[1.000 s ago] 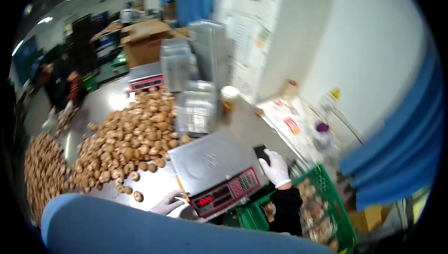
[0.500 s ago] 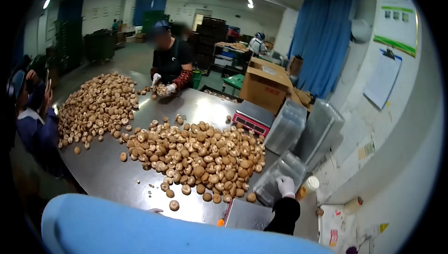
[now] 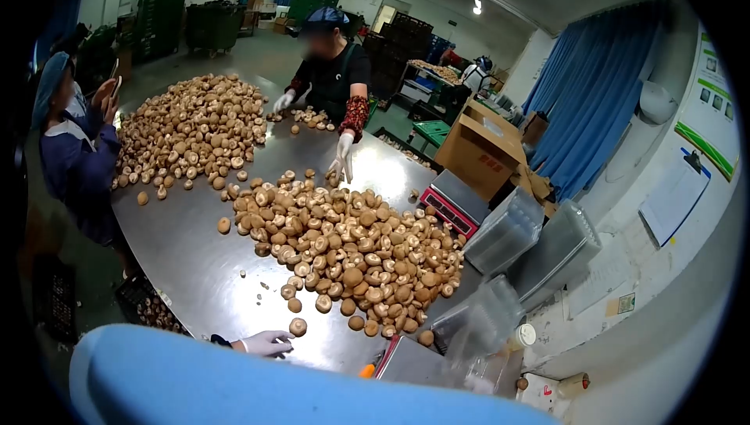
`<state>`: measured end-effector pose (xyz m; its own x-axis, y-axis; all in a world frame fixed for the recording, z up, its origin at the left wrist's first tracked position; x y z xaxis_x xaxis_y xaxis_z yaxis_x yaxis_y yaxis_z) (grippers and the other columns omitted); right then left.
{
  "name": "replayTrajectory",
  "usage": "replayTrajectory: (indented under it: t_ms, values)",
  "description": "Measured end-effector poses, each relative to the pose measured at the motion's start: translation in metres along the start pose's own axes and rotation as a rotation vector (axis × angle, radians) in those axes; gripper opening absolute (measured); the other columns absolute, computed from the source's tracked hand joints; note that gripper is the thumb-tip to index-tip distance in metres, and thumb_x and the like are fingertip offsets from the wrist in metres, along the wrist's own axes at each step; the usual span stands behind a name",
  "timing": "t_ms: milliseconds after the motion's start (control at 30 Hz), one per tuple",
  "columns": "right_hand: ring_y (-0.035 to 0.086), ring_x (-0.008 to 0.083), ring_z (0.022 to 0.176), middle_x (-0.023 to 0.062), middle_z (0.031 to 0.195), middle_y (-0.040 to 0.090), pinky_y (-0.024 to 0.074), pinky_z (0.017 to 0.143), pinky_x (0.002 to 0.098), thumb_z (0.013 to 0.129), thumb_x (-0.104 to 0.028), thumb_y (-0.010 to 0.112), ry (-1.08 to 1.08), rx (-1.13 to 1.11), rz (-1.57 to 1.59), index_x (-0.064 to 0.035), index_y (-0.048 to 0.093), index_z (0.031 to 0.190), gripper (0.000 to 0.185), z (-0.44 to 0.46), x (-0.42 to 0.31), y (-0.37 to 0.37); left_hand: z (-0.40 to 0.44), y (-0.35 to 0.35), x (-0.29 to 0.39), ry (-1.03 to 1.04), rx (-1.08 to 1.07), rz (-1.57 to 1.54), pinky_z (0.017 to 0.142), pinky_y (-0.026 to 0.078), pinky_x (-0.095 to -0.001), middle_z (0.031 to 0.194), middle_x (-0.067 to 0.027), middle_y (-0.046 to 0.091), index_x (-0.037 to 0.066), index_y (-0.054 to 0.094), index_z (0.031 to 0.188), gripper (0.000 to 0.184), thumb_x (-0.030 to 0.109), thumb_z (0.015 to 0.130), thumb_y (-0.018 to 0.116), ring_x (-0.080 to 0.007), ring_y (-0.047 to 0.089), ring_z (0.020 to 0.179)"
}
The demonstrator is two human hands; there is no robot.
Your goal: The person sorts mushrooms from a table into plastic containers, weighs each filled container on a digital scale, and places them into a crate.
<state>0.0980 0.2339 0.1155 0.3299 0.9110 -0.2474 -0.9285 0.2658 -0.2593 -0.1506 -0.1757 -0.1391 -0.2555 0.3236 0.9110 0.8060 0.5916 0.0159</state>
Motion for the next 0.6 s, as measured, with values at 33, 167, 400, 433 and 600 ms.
replayTrajectory:
  t_ms: [33,167,400,433,600]
  values:
    - [0.056,0.0328,0.088,0.0153,0.093,0.058,0.0434,0.084,0.0406,0.080,-0.011,0.062,0.021,0.004,-0.009,0.0015,0.058,0.096,0.020,-0.006,-0.011,-0.013,0.000,0.001,0.005,-0.022,-0.005,0.038,0.080,0.050,-0.0278,0.110,-0.0115,0.057,0.003,0.047,0.130,0.052,0.034,0.091,0.059,-0.0175,0.059,0.093]
    - [0.055,0.0334,0.091,0.0160,0.096,0.058,0.0429,0.086,0.0409,0.078,-0.012,0.065,0.103,-0.042,0.000,0.0016,0.057,0.099,0.026,-0.035,-0.051,-0.047,0.013,0.010,0.002,0.067,-0.058,0.149,0.084,0.049,-0.0298,0.113,-0.0117,0.058,0.004,0.048,0.130,0.051,0.035,0.091,0.059,-0.0202,0.059,0.097]
    - [0.054,0.0345,0.097,0.0172,0.101,0.056,0.0421,0.089,0.0415,0.075,-0.015,0.069,0.173,-0.204,0.150,0.0018,0.055,0.106,0.038,-0.086,-0.124,-0.056,0.018,0.014,0.054,0.292,-0.016,0.273,0.083,0.049,-0.0314,0.106,-0.0155,0.062,0.002,0.051,0.127,0.046,0.031,0.091,0.057,-0.0235,0.060,0.092]
    - [0.054,0.0346,0.097,0.0174,0.102,0.056,0.0420,0.089,0.0416,0.075,-0.015,0.070,0.179,-0.237,0.192,0.0019,0.055,0.107,0.039,-0.092,-0.135,-0.051,0.025,0.003,0.053,0.362,0.033,0.256,0.082,0.050,-0.0330,0.101,-0.0149,0.062,0.001,0.053,0.123,0.043,0.028,0.090,0.059,-0.0241,0.060,0.093]
    - [0.053,0.0354,0.101,0.0183,0.106,0.055,0.0414,0.092,0.0420,0.072,-0.017,0.073,0.193,-0.469,0.433,0.0020,0.053,0.111,0.047,-0.122,-0.195,-0.003,0.010,-0.114,0.097,0.565,0.651,0.387,0.081,0.048,-0.0376,0.105,-0.0155,0.056,0.007,0.058,0.113,0.035,0.023,0.083,0.066,-0.0304,0.057,0.093]
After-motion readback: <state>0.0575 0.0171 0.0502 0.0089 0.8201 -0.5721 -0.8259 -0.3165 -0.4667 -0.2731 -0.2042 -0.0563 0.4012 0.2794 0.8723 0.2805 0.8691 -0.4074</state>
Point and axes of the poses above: each hand's wrist, its own z-axis towards the middle knuckle, its own y-axis out of the palm, x = y × z, the point moved 9 cm from there along z, towards the middle knuckle
